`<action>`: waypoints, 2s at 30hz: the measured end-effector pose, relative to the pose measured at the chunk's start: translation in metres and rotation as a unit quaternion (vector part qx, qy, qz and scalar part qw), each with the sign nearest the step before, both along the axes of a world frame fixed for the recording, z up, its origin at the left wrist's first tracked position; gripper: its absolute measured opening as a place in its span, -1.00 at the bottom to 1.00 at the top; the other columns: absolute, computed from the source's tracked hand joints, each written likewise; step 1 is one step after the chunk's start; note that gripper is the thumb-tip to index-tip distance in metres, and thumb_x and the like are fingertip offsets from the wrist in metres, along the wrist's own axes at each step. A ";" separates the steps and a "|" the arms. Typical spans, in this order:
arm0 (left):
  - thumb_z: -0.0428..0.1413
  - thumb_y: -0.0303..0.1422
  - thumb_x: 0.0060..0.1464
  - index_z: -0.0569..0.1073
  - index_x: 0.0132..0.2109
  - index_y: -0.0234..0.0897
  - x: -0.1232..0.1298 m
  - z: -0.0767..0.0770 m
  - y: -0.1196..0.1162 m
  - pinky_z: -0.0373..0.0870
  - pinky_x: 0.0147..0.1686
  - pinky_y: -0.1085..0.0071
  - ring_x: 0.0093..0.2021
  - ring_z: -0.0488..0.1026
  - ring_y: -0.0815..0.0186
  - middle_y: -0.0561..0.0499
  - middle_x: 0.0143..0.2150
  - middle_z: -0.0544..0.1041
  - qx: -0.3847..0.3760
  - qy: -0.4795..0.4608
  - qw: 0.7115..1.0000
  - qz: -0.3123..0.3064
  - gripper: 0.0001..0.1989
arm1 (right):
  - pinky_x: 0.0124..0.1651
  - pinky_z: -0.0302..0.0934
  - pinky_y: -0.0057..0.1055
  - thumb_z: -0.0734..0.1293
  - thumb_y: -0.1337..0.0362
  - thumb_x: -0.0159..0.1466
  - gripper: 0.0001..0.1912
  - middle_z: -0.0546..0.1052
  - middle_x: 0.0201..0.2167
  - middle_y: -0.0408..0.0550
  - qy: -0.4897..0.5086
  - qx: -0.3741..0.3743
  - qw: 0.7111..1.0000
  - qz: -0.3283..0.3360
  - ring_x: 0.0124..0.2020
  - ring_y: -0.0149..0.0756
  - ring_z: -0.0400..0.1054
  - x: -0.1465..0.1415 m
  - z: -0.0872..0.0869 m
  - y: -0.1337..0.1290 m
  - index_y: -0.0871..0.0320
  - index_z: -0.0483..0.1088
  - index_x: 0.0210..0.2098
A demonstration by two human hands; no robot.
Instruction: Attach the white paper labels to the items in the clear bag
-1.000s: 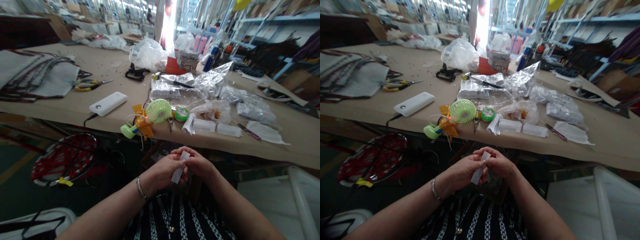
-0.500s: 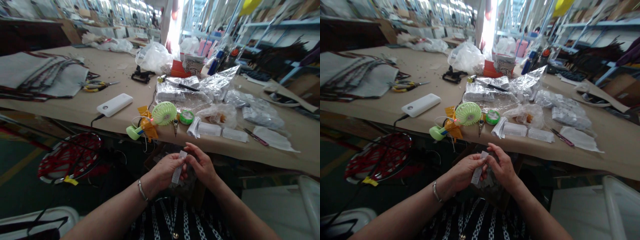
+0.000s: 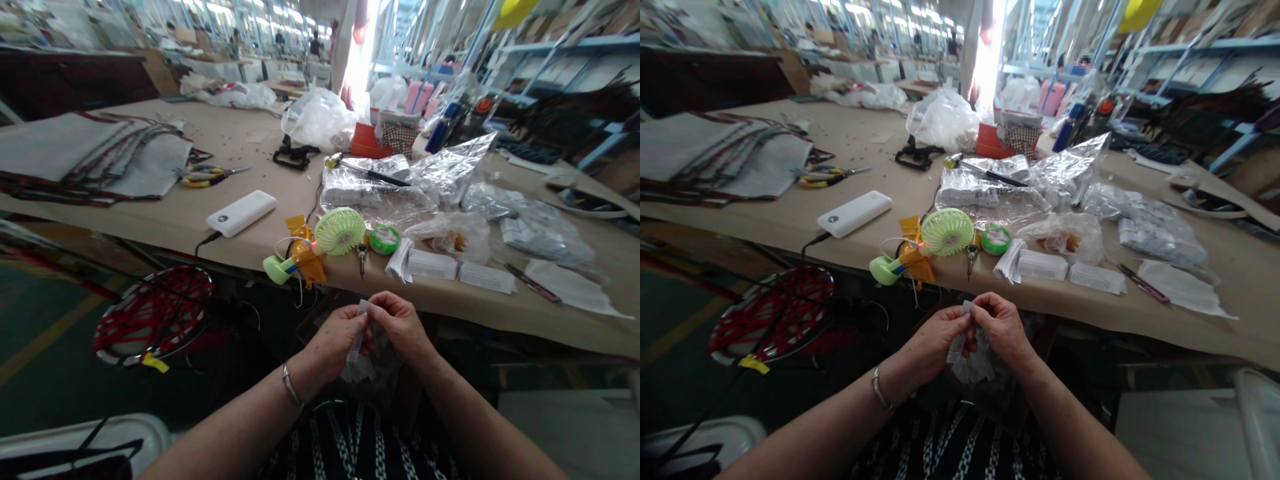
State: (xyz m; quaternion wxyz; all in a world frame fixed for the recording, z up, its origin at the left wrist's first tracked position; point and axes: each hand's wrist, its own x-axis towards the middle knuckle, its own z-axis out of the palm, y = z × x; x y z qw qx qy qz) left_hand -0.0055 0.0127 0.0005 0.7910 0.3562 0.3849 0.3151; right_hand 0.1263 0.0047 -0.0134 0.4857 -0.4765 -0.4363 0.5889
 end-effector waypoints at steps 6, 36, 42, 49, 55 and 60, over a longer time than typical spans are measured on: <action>0.07 -0.29 -0.03 0.31 -0.50 -0.34 0.002 -0.003 0.002 0.10 -0.60 0.52 -0.64 0.25 0.46 0.10 -0.63 0.30 -0.006 0.012 1.000 0.013 -0.79 | -0.61 0.18 -0.53 0.35 0.20 0.11 -0.82 0.39 -0.67 -0.26 -0.038 0.016 0.999 -0.028 -0.70 -0.47 0.26 -0.001 -0.001 0.006 0.16 0.29 -0.45; -0.04 -0.37 0.09 0.43 -0.42 -0.32 -0.005 -0.007 0.044 0.19 -0.46 0.53 -0.49 0.32 0.44 0.09 -0.52 0.42 0.393 0.304 0.861 0.105 -0.79 | -0.45 0.12 -0.52 0.24 0.22 0.14 -0.82 0.37 -0.57 -0.17 -0.275 0.155 0.946 -0.073 -0.53 -0.43 0.20 0.001 0.007 0.042 0.20 0.37 -0.47; -0.05 -0.36 0.10 0.41 -0.43 -0.32 -0.004 -0.009 0.047 0.18 -0.47 0.54 -0.50 0.29 0.45 0.11 -0.53 0.38 0.402 0.302 0.858 0.102 -0.78 | -0.41 0.13 -0.52 0.24 0.24 0.15 -0.84 0.37 -0.56 -0.18 -0.280 0.164 0.943 -0.076 -0.51 -0.42 0.21 0.000 0.008 0.043 0.18 0.36 -0.46; -0.07 -0.36 0.10 0.40 -0.44 -0.31 -0.005 -0.011 0.050 0.16 -0.48 0.54 -0.51 0.27 0.46 0.12 -0.54 0.36 0.392 0.308 0.861 0.101 -0.77 | -0.40 0.13 -0.53 0.24 0.24 0.17 -0.85 0.37 -0.56 -0.20 -0.290 0.171 0.939 -0.078 -0.51 -0.42 0.22 0.001 0.008 0.043 0.18 0.36 -0.46; -0.06 -0.33 0.09 0.37 -0.49 -0.32 -0.003 -0.007 0.051 0.15 -0.49 0.53 -0.52 0.24 0.45 0.12 -0.57 0.32 0.381 0.311 0.864 0.104 -0.74 | -0.41 0.14 -0.51 0.25 0.22 0.17 -0.83 0.37 -0.57 -0.18 -0.285 0.169 0.939 -0.088 -0.51 -0.41 0.23 0.002 0.004 0.046 0.17 0.37 -0.47; -0.06 -0.33 0.10 0.38 -0.47 -0.31 -0.007 -0.006 0.040 0.18 -0.48 0.54 -0.50 0.26 0.45 0.11 -0.55 0.35 0.379 0.286 0.875 0.091 -0.75 | -0.34 0.22 -0.48 0.29 0.18 0.17 -0.79 0.47 -0.43 -0.11 -0.236 0.147 0.959 -0.059 -0.43 -0.36 0.33 0.005 0.001 0.028 0.18 0.40 -0.27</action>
